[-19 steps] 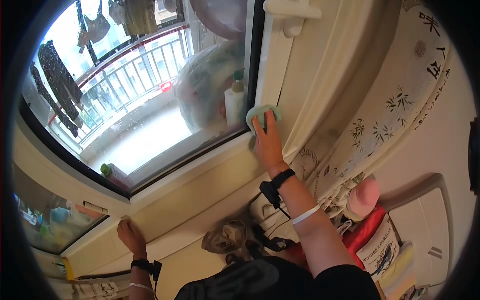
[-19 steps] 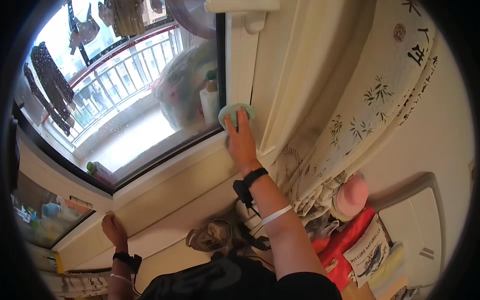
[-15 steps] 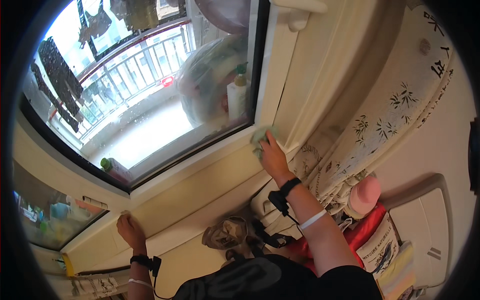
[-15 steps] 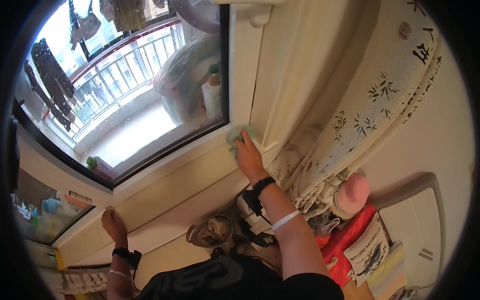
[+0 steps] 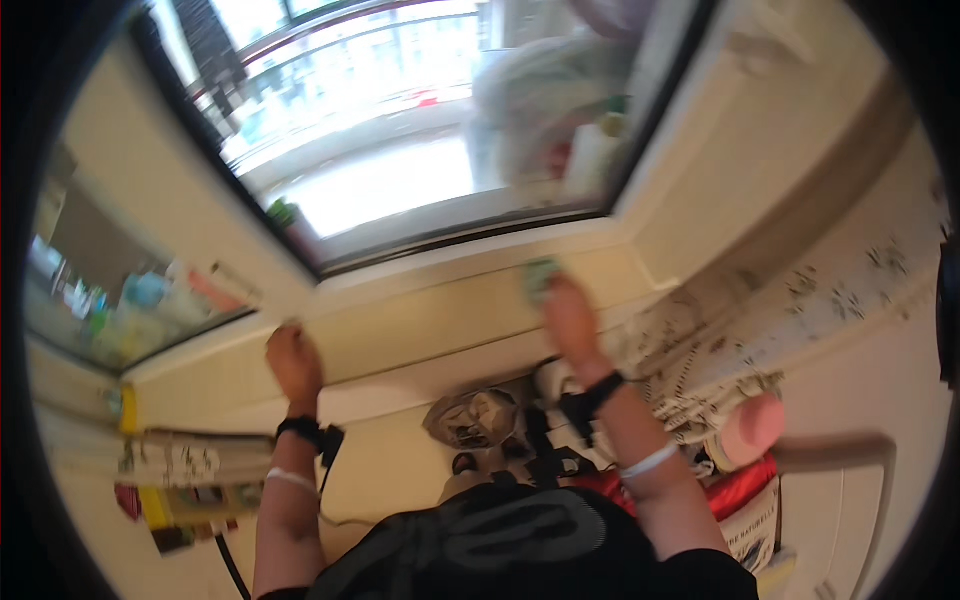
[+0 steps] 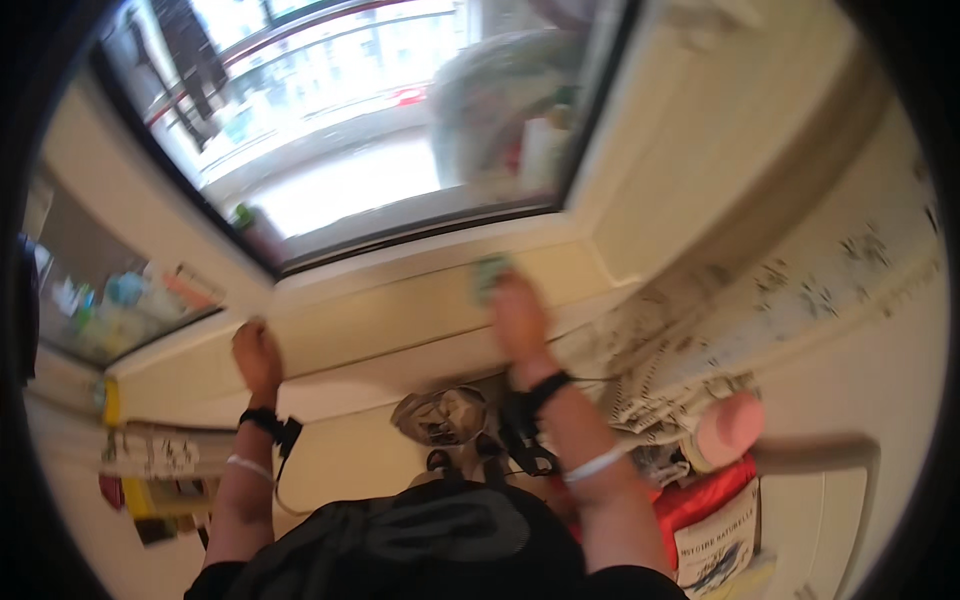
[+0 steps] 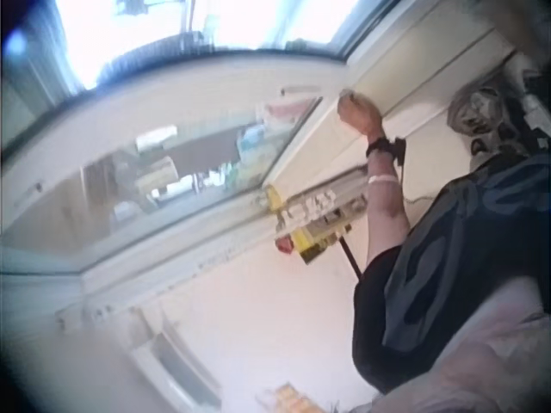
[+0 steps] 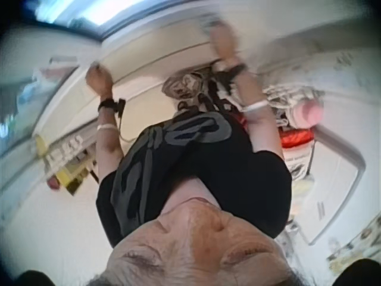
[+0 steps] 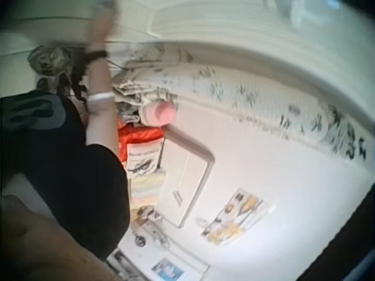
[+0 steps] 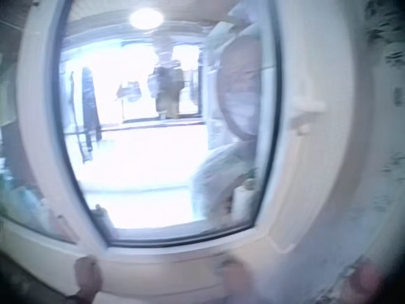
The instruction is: The person wipes the window frame and glass panels with a cloth, cleaning different sections and moving around the window latch. They occasionally fold the cloth to use a cleaner section while wiping the surfaces.
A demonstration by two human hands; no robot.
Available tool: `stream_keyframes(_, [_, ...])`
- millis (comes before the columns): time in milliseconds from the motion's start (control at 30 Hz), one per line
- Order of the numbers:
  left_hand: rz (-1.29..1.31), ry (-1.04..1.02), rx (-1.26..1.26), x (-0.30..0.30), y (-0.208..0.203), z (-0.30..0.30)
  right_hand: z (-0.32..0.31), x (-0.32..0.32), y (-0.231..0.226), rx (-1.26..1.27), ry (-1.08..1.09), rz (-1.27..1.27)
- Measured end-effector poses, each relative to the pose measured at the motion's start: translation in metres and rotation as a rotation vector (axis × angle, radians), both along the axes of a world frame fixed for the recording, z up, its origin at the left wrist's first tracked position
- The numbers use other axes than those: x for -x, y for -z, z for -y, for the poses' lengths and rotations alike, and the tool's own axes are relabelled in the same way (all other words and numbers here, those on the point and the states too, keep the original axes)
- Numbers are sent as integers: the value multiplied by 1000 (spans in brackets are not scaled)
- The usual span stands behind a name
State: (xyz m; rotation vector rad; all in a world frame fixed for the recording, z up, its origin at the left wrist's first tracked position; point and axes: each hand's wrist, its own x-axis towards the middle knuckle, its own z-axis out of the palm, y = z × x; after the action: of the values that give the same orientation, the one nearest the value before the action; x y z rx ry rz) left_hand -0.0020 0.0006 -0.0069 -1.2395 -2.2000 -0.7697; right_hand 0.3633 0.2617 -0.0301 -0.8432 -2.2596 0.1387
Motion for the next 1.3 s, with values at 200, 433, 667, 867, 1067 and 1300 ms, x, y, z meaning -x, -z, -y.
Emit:
stream_keyframes(200, [33,-91,-10,-12,-9,-1,-12,-24,-20,-129,272,15])
stream_keyframes(433, [123,-126,29,-11,-13,5,96,97,-37,39,-391,38])
stream_keyframes(667, [95,-138,-48,-1,-10,16,32,21,-28,34,-68,97])
stream_keyframes(867, [1516,55,-1046,-37,-42,-28,30,31,-16,40,-71,67])
stream_keyframes(1067, [1826,248,-977,-53,-47,-48,104,107,-74,50,-394,-27])
stream_keyframes(1300, [2073,297,-999,-81,-53,-76,161,83,-101,520,-772,-66])
